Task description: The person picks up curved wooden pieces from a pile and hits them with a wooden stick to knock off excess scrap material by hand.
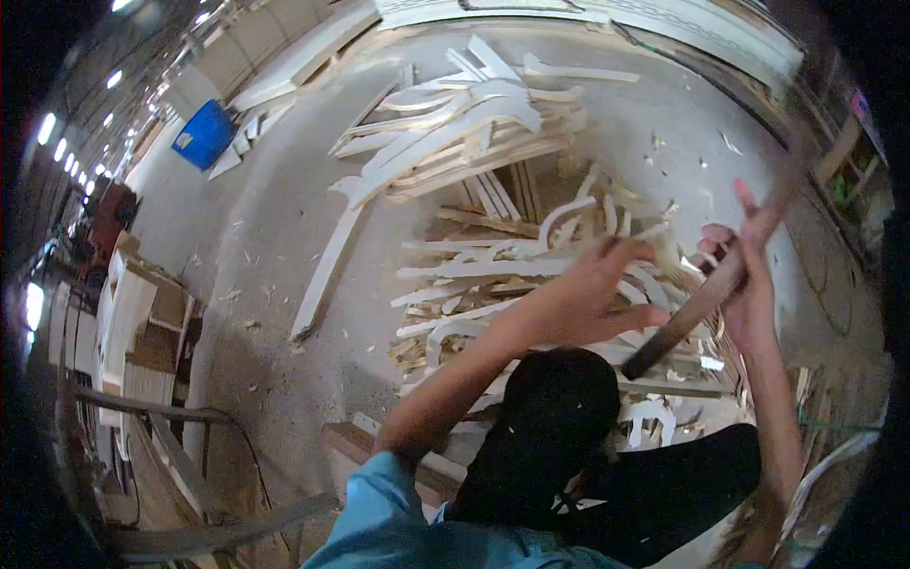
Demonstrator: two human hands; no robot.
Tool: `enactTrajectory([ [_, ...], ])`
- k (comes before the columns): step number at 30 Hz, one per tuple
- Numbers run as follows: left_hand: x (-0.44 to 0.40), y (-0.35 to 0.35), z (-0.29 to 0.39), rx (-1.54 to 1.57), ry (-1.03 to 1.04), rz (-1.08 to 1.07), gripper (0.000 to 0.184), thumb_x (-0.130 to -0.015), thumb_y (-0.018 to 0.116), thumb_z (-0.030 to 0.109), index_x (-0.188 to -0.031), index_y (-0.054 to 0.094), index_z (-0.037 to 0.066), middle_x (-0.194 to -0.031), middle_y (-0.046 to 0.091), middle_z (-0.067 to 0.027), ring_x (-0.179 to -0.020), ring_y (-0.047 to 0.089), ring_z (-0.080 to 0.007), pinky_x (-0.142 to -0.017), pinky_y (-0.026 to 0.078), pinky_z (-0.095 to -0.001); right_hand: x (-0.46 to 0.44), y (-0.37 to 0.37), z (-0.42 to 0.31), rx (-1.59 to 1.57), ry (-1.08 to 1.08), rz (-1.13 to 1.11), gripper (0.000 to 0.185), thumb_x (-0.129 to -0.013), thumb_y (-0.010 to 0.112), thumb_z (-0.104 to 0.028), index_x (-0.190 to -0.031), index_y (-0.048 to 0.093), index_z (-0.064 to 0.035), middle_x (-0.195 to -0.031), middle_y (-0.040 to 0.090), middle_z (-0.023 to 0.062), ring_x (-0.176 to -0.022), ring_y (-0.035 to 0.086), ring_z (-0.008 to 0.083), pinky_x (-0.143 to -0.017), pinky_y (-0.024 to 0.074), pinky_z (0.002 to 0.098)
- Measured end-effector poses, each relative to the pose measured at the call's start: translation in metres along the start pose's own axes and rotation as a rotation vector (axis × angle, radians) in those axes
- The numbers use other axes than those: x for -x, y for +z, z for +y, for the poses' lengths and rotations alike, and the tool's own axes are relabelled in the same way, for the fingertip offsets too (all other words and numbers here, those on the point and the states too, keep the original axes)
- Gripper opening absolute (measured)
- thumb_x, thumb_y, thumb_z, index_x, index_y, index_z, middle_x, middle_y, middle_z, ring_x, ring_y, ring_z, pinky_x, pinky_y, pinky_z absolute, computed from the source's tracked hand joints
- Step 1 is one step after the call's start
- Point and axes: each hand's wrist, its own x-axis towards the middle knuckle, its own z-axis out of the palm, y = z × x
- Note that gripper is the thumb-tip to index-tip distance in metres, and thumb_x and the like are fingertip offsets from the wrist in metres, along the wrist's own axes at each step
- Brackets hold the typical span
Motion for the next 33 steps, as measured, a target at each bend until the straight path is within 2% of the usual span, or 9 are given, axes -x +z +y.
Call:
enactTrajectory([
  [3, -0.036, 0.012, 0.004, 0.062, -0.096, -0.391, 0.063, -0.085, 0.077, 0.04, -0.119, 0.044, -0.002, -0.104, 0.062, -0.0275, -0.1, 0.063, -0.0416, -0.084, 0.048, -0.0471, -0.004, 0.031, -0.018, -0.053, -0.169, 0.204, 0.055, -0.104, 0.047, -0.039, -0.154, 0.029, -0.0228, -0.107, 0.065, 0.0101, -0.099, 0.062, 0.0197, -0.093, 0.0503, 0.0373],
  [6, -0.042, 0.049, -0.017, 0.107, 0.002, -0.243, 0.052, -0.089, 0.073, 0.035, -0.113, 0.044, 0.0, -0.091, 0.065, -0.0252, -0.092, 0.067, -0.0407, -0.077, 0.049, -0.05, -0.008, 0.017, -0.02, 0.047, -0.204, 0.144, 0.056, -0.104, 0.047, -0.043, -0.153, 0.031, -0.0232, -0.115, 0.064, 0.0118, -0.102, 0.061, 0.0214, -0.095, 0.0492, 0.0391],
  [11, -0.032, 0.033, -0.033, 0.239, -0.343, 0.046, 0.049, -0.091, 0.069, 0.03, -0.121, 0.045, 0.0, -0.084, 0.068, -0.0233, -0.076, 0.07, -0.0382, -0.066, 0.052, -0.0505, -0.01, -0.019, -0.005, 0.496, 0.051, 0.132, 0.063, -0.102, 0.05, -0.048, -0.155, 0.03, -0.0202, -0.117, 0.063, 0.0106, -0.104, 0.06, 0.0191, -0.091, 0.0499, 0.0362],
  [14, 0.007, 0.038, -0.118, 0.01, -0.288, 0.304, 0.05, -0.095, 0.065, 0.035, -0.125, 0.046, 0.0, -0.09, 0.071, -0.0213, -0.085, 0.071, -0.0335, -0.074, 0.055, -0.0454, 0.004, -0.034, -0.022, 0.857, 0.27, -0.259, 0.065, -0.1, 0.056, -0.043, -0.154, 0.033, -0.0155, -0.114, 0.064, 0.0102, -0.102, 0.061, 0.0164, -0.091, 0.0494, 0.0326],
  [16, 0.033, 0.008, -0.129, 0.26, -0.741, 0.33, 0.049, -0.095, 0.063, 0.039, -0.123, 0.052, 0.0, -0.099, 0.069, -0.0273, -0.091, 0.068, -0.0437, -0.081, 0.052, -0.0507, 0.009, -0.04, -0.027, 1.053, 0.362, -0.507, 0.065, -0.1, 0.058, -0.041, -0.154, 0.035, -0.0136, -0.113, 0.064, 0.0103, -0.102, 0.061, 0.0153, -0.092, 0.049, 0.0313],
  [18, 0.069, -0.012, -0.191, -0.101, -0.678, 0.444, 0.049, -0.098, 0.058, 0.042, -0.124, 0.052, 0.002, -0.108, 0.067, -0.0297, -0.092, 0.067, -0.0457, -0.078, 0.052, -0.051, 0.017, -0.036, -0.035, 1.204, 0.589, -0.753, 0.061, -0.101, 0.059, -0.035, -0.152, 0.037, -0.0123, -0.111, 0.065, 0.0112, -0.102, 0.061, 0.0147, -0.09, 0.0491, 0.0305],
  [23, 0.142, -0.093, -0.235, 0.432, -1.115, 0.526, 0.047, -0.097, 0.056, 0.052, -0.111, 0.051, 0.007, -0.065, 0.043, -0.0002, -0.056, 0.043, -0.0145, -0.043, 0.042, -0.0339, 0.018, -0.049, -0.031, 1.207, 0.653, -0.69, 0.058, -0.101, 0.057, -0.03, -0.154, 0.036, -0.0146, -0.112, 0.065, 0.0114, -0.102, 0.061, 0.0168, -0.09, 0.0498, 0.0318],
  [25, 0.172, -0.121, -0.254, 0.138, -1.143, 0.712, 0.048, -0.096, 0.058, 0.05, -0.108, 0.055, 0.004, -0.067, 0.052, -0.004, -0.056, 0.049, -0.0175, -0.045, 0.045, -0.037, 0.017, -0.055, -0.031, 1.194, 0.613, -0.63, 0.058, -0.102, 0.056, -0.028, -0.154, 0.034, -0.0148, -0.112, 0.065, 0.0116, -0.103, 0.061, 0.0172, -0.091, 0.0497, 0.0322],
  [33, 0.278, -0.267, -0.336, -0.925, -1.39, 0.295, 0.037, -0.094, 0.053, 0.032, -0.11, 0.07, 0.002, -0.101, 0.07, -0.0242, -0.098, 0.068, -0.0406, -0.085, 0.054, -0.0501, 0.009, -0.082, -0.018, 1.112, 0.688, -0.586, 0.058, -0.102, 0.055, -0.023, -0.154, 0.034, -0.0101, -0.117, 0.061, 0.0126, -0.104, 0.059, 0.0163, -0.093, 0.049, 0.0315],
])
